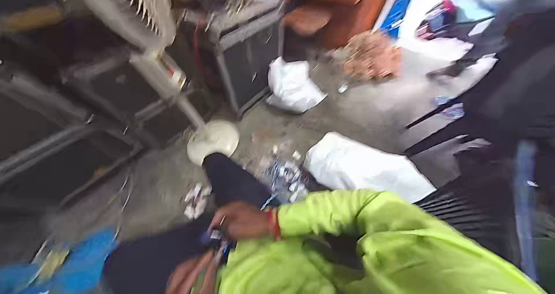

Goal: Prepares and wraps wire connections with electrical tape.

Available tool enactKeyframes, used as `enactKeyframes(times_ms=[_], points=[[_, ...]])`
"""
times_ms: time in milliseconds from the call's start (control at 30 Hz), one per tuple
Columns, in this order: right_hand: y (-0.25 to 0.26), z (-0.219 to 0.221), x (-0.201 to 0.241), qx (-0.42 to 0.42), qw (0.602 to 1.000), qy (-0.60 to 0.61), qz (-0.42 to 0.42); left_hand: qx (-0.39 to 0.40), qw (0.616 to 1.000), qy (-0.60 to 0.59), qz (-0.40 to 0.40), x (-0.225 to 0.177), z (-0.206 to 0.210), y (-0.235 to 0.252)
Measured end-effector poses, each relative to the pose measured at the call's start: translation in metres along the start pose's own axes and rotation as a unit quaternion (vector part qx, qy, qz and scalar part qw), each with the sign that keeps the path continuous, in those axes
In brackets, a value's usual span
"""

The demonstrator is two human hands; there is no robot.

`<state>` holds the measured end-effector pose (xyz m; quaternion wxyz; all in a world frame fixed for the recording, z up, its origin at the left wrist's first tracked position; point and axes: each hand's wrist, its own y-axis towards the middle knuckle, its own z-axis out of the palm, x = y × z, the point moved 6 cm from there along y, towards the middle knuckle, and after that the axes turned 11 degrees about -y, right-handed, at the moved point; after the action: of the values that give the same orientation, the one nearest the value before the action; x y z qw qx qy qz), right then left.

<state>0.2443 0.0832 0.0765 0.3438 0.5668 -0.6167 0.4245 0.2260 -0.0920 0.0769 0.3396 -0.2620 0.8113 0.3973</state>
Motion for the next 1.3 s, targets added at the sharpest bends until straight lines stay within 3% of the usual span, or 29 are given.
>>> enactKeyframes(times_ms=[167,300,500,667,767,1067,1300], points=[[0.010,0.024,-0.035,0.119,0.965,0.169,0.160,-0.092,0.978,0.153,0.109,-0.012,0.002,-0.006],[0.020,0.031,-0.048,0.190,0.960,0.149,0.145,-0.085,0.972,0.180,0.125,-0.015,0.013,-0.006],[0.020,0.012,-0.042,0.072,0.985,0.142,0.061,-0.078,0.986,0.146,0.029,-0.005,0.009,0.000],[0.005,0.004,-0.024,0.000,0.990,0.054,-0.133,-0.103,0.988,0.108,-0.031,0.003,0.003,0.000],[0.003,0.002,-0.019,-0.033,0.985,0.011,-0.168,-0.109,0.989,0.091,-0.047,0.006,0.002,0.000],[0.004,0.016,-0.034,-0.089,0.993,-0.038,-0.069,-0.121,0.987,0.107,-0.004,0.001,0.002,0.002],[0.012,0.022,-0.035,0.068,0.997,0.020,0.011,-0.075,0.993,-0.021,-0.087,0.013,0.004,0.003]])
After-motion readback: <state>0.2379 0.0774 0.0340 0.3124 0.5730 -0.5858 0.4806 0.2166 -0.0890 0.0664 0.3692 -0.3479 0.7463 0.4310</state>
